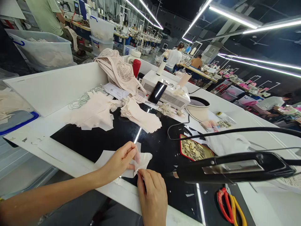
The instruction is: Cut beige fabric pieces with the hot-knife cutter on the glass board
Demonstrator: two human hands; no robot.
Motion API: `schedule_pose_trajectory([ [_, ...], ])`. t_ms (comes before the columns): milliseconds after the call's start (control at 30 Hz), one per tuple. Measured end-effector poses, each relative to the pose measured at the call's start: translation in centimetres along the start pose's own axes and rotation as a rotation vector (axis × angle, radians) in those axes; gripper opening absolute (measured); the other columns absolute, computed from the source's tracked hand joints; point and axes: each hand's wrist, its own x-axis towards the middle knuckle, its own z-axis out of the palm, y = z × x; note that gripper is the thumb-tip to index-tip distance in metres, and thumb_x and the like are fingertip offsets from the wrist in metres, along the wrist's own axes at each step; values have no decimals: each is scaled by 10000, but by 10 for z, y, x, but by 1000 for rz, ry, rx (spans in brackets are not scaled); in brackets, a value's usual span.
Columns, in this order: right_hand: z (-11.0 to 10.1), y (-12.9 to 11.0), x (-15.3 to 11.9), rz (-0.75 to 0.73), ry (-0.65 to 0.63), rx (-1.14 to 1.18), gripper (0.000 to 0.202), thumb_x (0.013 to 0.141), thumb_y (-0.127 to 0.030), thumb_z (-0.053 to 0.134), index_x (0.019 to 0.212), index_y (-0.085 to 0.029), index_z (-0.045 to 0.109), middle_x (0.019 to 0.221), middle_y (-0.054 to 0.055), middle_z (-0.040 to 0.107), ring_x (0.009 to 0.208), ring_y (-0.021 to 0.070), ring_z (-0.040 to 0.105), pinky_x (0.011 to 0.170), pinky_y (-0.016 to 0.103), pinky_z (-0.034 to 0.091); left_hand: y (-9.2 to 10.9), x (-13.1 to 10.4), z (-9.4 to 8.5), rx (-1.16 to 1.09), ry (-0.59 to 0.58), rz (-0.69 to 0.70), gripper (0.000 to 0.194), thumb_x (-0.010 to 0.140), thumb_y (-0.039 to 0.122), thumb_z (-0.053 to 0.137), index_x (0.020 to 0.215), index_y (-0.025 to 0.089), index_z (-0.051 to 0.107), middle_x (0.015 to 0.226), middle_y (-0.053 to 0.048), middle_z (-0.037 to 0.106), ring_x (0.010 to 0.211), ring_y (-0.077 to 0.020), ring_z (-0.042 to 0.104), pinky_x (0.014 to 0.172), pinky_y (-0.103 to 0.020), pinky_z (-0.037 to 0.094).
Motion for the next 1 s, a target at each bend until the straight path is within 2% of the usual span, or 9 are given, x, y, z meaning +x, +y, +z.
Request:
schedule_pose_trajectory([
  [267,-3,-3,-3,15,6,41,131,1057,-212,547,1020,-226,672,914,37,727,806,182,677,746,306,530,-2,0,-1,-3,7,-10,298,1066,478,518,935,211,522,947,-30,622,919,-179,634,730,-278,610],
  [500,-8,1,-16,5,-20,58,111,1027,-200,604,1063,-237,702,946,49,737,820,183,699,740,297,577,-1,2,0,2,9,-10,347,1047,542,543,946,210,529,964,-27,616,923,-182,608,802,-370,652],
  [733,-8,-2,-20,6,-34,52,123,1015,-176,611,1052,-231,715,937,61,731,800,184,705,700,293,588,-2,1,-1,1,12,-5,370,1038,568,553,948,210,522,946,-22,606,921,-185,626,792,-378,664],
  [1000,-8,-14,-16,-25,32,108,135,1029,-145,577,1028,-216,692,887,49,709,764,167,676,677,284,567,6,1,-2,38,28,-18,353,1041,541,547,930,208,515,969,-39,600,952,-191,616,769,-356,667],
])
